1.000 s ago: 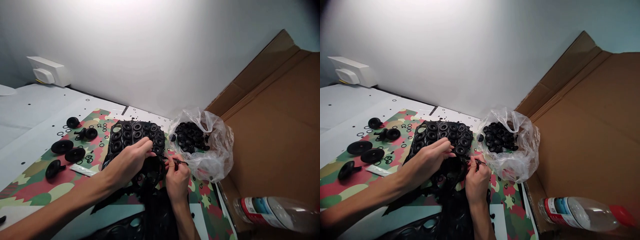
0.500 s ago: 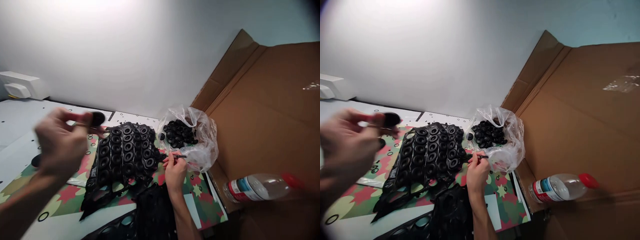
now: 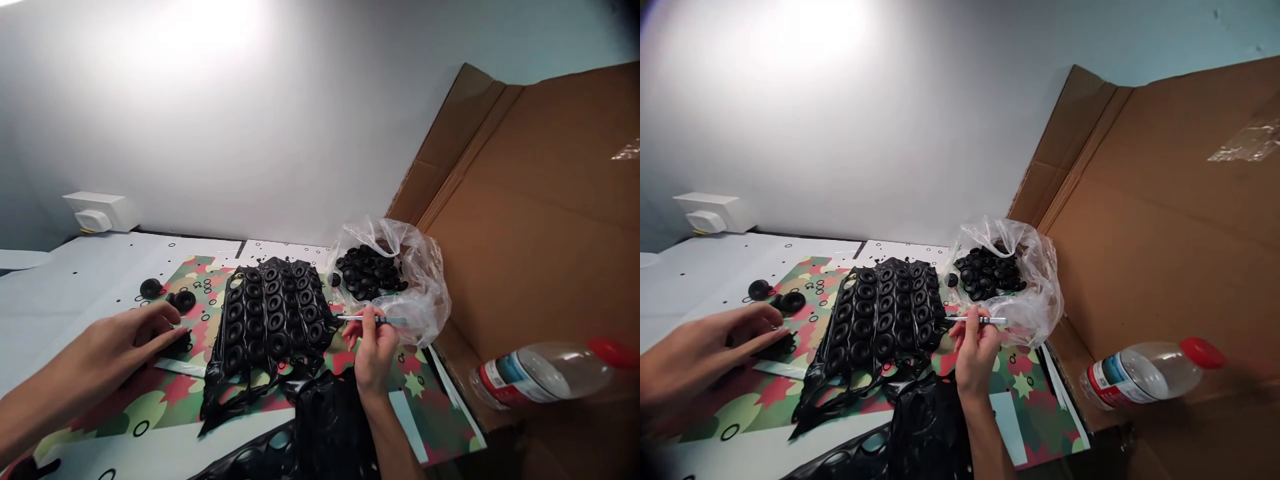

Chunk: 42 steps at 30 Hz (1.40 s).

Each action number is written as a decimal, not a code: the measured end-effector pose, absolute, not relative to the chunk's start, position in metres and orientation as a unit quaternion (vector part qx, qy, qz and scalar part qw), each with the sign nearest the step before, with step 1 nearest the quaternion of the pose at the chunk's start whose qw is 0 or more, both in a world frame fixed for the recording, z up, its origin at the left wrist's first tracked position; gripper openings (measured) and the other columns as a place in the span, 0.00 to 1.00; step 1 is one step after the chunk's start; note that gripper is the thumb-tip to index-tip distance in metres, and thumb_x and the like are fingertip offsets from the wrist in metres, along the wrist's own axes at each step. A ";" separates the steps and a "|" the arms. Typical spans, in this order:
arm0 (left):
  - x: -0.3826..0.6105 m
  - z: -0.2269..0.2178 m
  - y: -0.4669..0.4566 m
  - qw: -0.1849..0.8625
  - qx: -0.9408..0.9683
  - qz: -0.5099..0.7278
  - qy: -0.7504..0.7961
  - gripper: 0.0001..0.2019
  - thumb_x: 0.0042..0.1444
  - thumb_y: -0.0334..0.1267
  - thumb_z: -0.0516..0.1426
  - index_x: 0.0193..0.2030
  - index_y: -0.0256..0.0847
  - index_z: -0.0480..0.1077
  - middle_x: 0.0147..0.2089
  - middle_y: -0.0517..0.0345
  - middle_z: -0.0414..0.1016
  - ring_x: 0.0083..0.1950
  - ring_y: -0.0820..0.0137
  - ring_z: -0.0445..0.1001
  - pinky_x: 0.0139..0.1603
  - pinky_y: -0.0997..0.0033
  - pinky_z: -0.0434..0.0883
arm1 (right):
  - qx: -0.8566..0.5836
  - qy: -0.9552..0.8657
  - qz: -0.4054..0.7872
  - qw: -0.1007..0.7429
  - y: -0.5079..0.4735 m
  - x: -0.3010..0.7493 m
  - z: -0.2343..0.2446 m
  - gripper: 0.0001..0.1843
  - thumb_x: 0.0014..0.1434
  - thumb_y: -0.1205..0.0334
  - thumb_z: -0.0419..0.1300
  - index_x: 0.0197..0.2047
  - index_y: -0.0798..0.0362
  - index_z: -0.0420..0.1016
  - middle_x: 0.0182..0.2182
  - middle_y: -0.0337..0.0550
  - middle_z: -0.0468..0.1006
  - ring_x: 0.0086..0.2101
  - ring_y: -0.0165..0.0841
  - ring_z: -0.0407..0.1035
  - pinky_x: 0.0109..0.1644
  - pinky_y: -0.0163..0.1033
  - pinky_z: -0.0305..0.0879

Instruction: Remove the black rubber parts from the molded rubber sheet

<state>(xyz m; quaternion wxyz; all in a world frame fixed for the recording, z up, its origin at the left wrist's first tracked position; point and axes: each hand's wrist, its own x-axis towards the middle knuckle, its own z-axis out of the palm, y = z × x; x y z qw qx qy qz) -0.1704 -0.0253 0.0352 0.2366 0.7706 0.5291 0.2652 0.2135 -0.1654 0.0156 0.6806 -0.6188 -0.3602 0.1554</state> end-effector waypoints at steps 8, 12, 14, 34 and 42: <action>-0.114 0.054 -0.061 0.165 0.835 0.276 0.446 0.12 0.74 0.51 0.57 0.47 0.50 0.78 0.38 0.61 0.80 0.30 0.66 0.74 0.32 0.67 0.72 | -0.649 -0.380 0.224 0.621 -0.156 0.210 0.006 0.35 0.73 0.25 0.58 0.32 0.49 0.73 0.15 0.37 0.74 0.16 0.33 0.66 0.22 0.36 0.61; -0.058 0.061 -0.078 0.190 0.895 0.274 0.295 0.10 0.77 0.46 0.56 0.48 0.50 0.77 0.47 0.58 0.82 0.43 0.63 0.80 0.44 0.63 0.74 | -0.651 -0.389 0.229 0.610 -0.157 0.211 0.006 0.35 0.73 0.25 0.58 0.34 0.49 0.74 0.16 0.36 0.74 0.16 0.32 0.66 0.22 0.35 0.60; -0.032 0.063 -0.079 0.174 0.915 0.254 0.260 0.09 0.78 0.41 0.55 0.48 0.49 0.77 0.47 0.57 0.81 0.45 0.62 0.79 0.46 0.62 0.72 | -0.652 -0.392 0.230 0.607 -0.158 0.212 0.006 0.34 0.73 0.26 0.58 0.34 0.50 0.74 0.16 0.36 0.74 0.16 0.31 0.65 0.22 0.35 0.60; 0.051 0.018 -0.075 0.171 0.933 0.184 0.259 0.00 0.77 0.34 0.61 0.50 0.42 0.74 0.54 0.53 0.77 0.47 0.62 0.79 0.50 0.59 0.76 | -0.668 -0.526 0.029 0.526 -0.163 0.208 0.006 0.25 0.84 0.47 0.53 0.37 0.50 0.76 0.24 0.40 0.79 0.23 0.34 0.73 0.32 0.39 0.68; 0.054 0.014 -0.077 0.205 0.929 0.181 0.249 0.09 0.77 0.27 0.54 0.49 0.42 0.74 0.52 0.52 0.74 0.47 0.64 0.78 0.51 0.61 0.78 | -0.635 -0.602 -0.013 0.484 -0.162 0.199 -0.002 0.18 0.84 0.57 0.52 0.44 0.49 0.80 0.37 0.45 0.85 0.36 0.37 0.81 0.42 0.40 0.74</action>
